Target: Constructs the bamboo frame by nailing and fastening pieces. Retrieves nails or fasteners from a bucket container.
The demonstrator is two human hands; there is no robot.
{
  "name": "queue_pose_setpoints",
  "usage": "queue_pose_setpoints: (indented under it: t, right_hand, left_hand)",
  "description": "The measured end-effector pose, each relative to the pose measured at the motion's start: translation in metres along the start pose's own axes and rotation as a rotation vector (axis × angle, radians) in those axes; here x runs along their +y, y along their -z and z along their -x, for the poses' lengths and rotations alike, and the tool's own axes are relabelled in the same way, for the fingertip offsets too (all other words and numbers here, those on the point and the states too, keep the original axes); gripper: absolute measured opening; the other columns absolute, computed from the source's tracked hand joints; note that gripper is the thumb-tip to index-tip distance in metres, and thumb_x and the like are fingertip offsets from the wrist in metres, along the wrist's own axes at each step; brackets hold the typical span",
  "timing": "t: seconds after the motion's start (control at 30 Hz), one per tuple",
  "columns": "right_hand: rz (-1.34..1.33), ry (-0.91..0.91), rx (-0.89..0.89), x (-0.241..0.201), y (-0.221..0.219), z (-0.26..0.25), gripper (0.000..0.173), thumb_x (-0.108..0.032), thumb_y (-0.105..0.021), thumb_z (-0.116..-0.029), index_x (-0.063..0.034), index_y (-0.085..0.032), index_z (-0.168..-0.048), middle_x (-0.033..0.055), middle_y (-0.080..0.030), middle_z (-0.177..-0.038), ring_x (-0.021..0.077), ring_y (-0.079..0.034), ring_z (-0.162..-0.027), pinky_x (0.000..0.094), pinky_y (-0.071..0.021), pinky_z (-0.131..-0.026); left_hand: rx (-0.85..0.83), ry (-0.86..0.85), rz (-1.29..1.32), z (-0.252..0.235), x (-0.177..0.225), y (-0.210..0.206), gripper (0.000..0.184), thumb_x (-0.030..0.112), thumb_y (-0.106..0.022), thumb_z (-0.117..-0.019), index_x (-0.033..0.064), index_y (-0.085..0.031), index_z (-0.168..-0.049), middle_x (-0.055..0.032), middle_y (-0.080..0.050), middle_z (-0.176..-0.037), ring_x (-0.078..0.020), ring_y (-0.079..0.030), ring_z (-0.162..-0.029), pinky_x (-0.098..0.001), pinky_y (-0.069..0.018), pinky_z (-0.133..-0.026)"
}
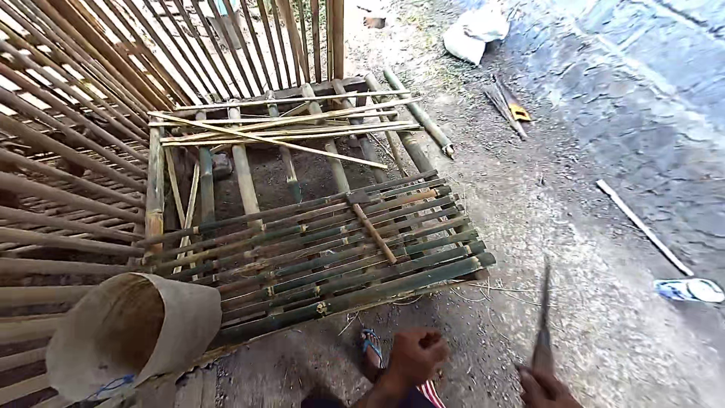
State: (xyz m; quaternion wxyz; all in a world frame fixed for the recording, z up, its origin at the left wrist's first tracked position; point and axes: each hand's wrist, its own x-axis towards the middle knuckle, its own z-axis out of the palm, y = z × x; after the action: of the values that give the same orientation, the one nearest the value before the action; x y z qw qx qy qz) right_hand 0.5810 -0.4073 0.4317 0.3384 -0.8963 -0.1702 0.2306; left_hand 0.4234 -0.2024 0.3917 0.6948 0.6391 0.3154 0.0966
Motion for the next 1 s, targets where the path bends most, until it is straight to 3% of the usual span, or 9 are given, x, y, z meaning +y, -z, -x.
queue_pose_setpoints:
  t: [0.1,0.2,0.27,0.37,0.47,0.57,0.7,0.77,1.0]
  right_hand:
    - [-0.128,0.272,0.059,-0.06,-0.048,-0.029,0.024,-0.007,-0.061,-0.0959,0.0106,-0.069,-0.11,0.0255,-0.067,-0.106,0.0236,-0.067,-0.086,0.0399,-0.0589,-0.079]
    - [-0.238,0.407,0.051,-0.108,-0.112,-0.039,0.018,-0.011,-0.066,-0.0897,0.0011,-0.075,-0.099,0.0163,-0.065,-0.106,0.0133,-0.065,-0.089,0.0269,-0.0573,-0.079]
    - [-0.253,0.425,0.001,-0.132,-0.151,-0.043,0.016,-0.013,-0.066,-0.0904,-0.0022,-0.076,-0.097,0.0152,-0.065,-0.108,0.0156,-0.065,-0.094,0.0296,-0.0573,-0.082]
    - [-0.214,0.383,-0.048,-0.162,-0.2,-0.048,0.017,-0.012,-0.064,-0.0909,-0.0018,-0.075,-0.1,0.0163,-0.065,-0.105,0.0201,-0.065,-0.094,0.0353,-0.0573,-0.082]
    - [-0.224,0.34,-0.03,-0.179,-0.256,-0.054,0.017,-0.013,-0.065,-0.0916,-0.0023,-0.076,-0.099,0.0151,-0.066,-0.103,0.0167,-0.066,-0.091,0.0313,-0.0578,-0.079]
    - [-0.219,0.351,0.006,-0.175,-0.29,-0.072,0.019,-0.014,-0.067,-0.0911,-0.0027,-0.077,-0.102,0.0135,-0.068,-0.105,0.0118,-0.067,-0.09,0.0254,-0.0586,-0.08]
    - [0.129,0.402,0.057,-0.149,-0.294,-0.135,0.02,-0.007,-0.067,-0.0915,0.0037,-0.076,-0.105,0.0337,-0.064,-0.116,0.0456,-0.065,-0.104,0.0581,-0.0546,-0.091]
    - [0.331,0.366,0.065,-0.126,-0.291,-0.175,0.02,-0.006,-0.064,-0.0952,0.0025,-0.075,-0.109,0.038,-0.06,-0.124,0.0555,-0.059,-0.116,0.0671,-0.0484,-0.098]
    - [0.591,0.256,0.135,-0.052,-0.292,-0.265,0.024,-0.01,-0.06,-0.0984,0.0016,-0.074,-0.115,0.0421,-0.053,-0.134,0.0598,-0.05,-0.128,0.0682,-0.0412,-0.107]
  left_hand:
    - [0.01,0.056,0.136,-0.028,0.035,0.009,0.034,0.02,-0.069,-0.0984,-0.0035,-0.07,-0.123,-0.0154,-0.073,-0.111,-0.0185,-0.071,-0.095,-0.0375,-0.0584,-0.091]
    - [0.223,-0.035,0.31,-0.036,0.04,0.027,0.021,0.012,-0.067,-0.0975,-0.004,-0.075,-0.108,-0.0113,-0.074,-0.103,-0.0122,-0.071,-0.089,-0.0311,-0.0597,-0.086]
    - [0.379,-0.115,0.432,-0.039,0.032,0.049,0.014,0.006,-0.067,-0.0955,-0.0039,-0.077,-0.098,-0.0092,-0.075,-0.1,-0.0097,-0.071,-0.092,-0.0279,-0.0597,-0.086]
    - [0.437,-0.143,0.534,-0.042,0.013,0.09,0.014,0.001,-0.067,-0.093,-0.0067,-0.074,-0.102,-0.0125,-0.073,-0.112,-0.0124,-0.069,-0.104,-0.0282,-0.0582,-0.094]
    - [0.458,-0.133,0.492,-0.061,-0.012,0.14,0.011,-0.002,-0.068,-0.091,-0.0048,-0.076,-0.097,-0.0114,-0.074,-0.106,-0.0119,-0.07,-0.101,-0.0283,-0.0586,-0.092]
    - [0.472,-0.104,0.336,-0.084,-0.034,0.186,0.01,0.003,-0.068,-0.0934,-0.0031,-0.076,-0.096,-0.0094,-0.073,-0.1,-0.0107,-0.069,-0.095,-0.0281,-0.0589,-0.088]
    - [0.639,-0.099,-0.053,-0.133,-0.054,0.29,0.016,0.006,-0.064,-0.0977,-0.007,-0.073,-0.103,-0.0162,-0.073,-0.102,-0.0171,-0.072,-0.094,-0.0332,-0.0598,-0.088]
    - [0.741,-0.094,-0.26,-0.162,-0.072,0.347,0.019,0.01,-0.067,-0.0982,-0.0062,-0.073,-0.105,-0.0171,-0.074,-0.101,-0.0208,-0.073,-0.092,-0.0383,-0.0608,-0.087]
    - [0.798,-0.048,-0.626,-0.262,-0.104,0.474,0.028,0.023,-0.062,-0.1026,0.0003,-0.074,-0.114,-0.017,-0.073,-0.111,-0.0289,-0.07,-0.108,-0.046,-0.0558,-0.098]
